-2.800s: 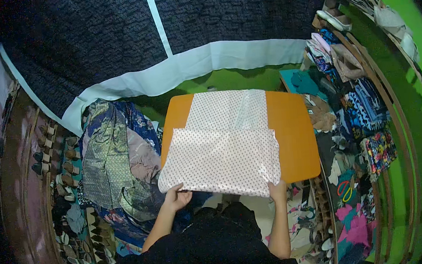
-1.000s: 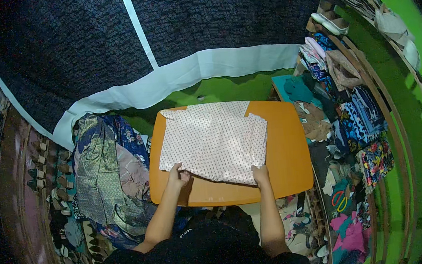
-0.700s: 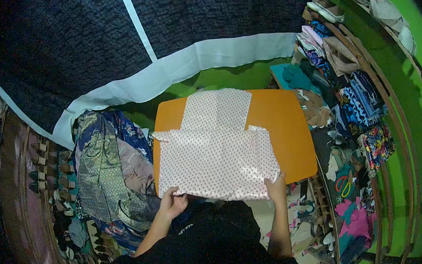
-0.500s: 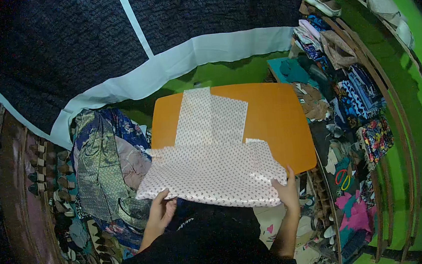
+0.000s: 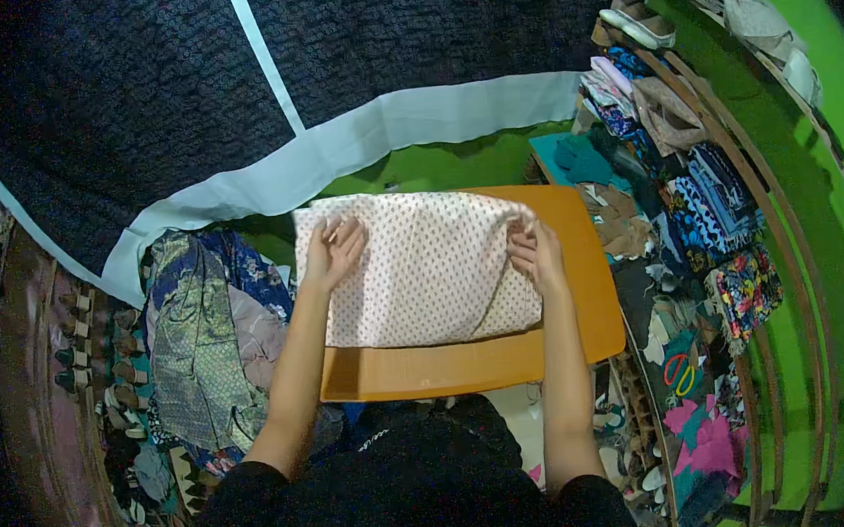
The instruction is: Folding various pieces of patterned and colored fabric on a small table.
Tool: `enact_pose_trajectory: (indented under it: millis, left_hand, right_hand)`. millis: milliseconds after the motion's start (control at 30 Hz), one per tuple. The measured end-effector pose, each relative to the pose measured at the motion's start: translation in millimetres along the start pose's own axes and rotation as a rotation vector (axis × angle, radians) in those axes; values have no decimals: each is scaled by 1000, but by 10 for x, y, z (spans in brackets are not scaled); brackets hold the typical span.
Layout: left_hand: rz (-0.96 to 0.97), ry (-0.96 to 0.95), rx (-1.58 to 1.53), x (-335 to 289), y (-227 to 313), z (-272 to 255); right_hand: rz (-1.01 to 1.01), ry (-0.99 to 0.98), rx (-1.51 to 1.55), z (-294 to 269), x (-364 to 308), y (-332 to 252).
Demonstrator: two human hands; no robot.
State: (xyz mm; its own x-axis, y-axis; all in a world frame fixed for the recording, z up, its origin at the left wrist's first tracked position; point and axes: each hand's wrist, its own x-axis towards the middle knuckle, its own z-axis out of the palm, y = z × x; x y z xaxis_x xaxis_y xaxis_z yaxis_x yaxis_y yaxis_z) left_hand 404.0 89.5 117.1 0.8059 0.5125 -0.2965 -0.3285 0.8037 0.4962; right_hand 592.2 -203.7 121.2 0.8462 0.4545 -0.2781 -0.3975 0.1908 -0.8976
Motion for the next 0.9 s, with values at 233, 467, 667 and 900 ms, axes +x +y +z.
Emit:
enact_pose_trajectory:
  millis: [233,467,667,900]
  left_hand:
    - [307,458,806,-437,-830,-456]
    - [-267,519,330,-944,-1536,-1035]
    - [-280,581,258,-423,-1626,-678]
    - [213,614,371,-450,-1192,-907]
  right_hand:
    - [-64,198,-1167,-163,158,1065]
    - [22,295,-1268,-18,325,957]
    - [-57,-46,-1206,-434,684,1377]
    - [1115,-903,-1247,130,211,671]
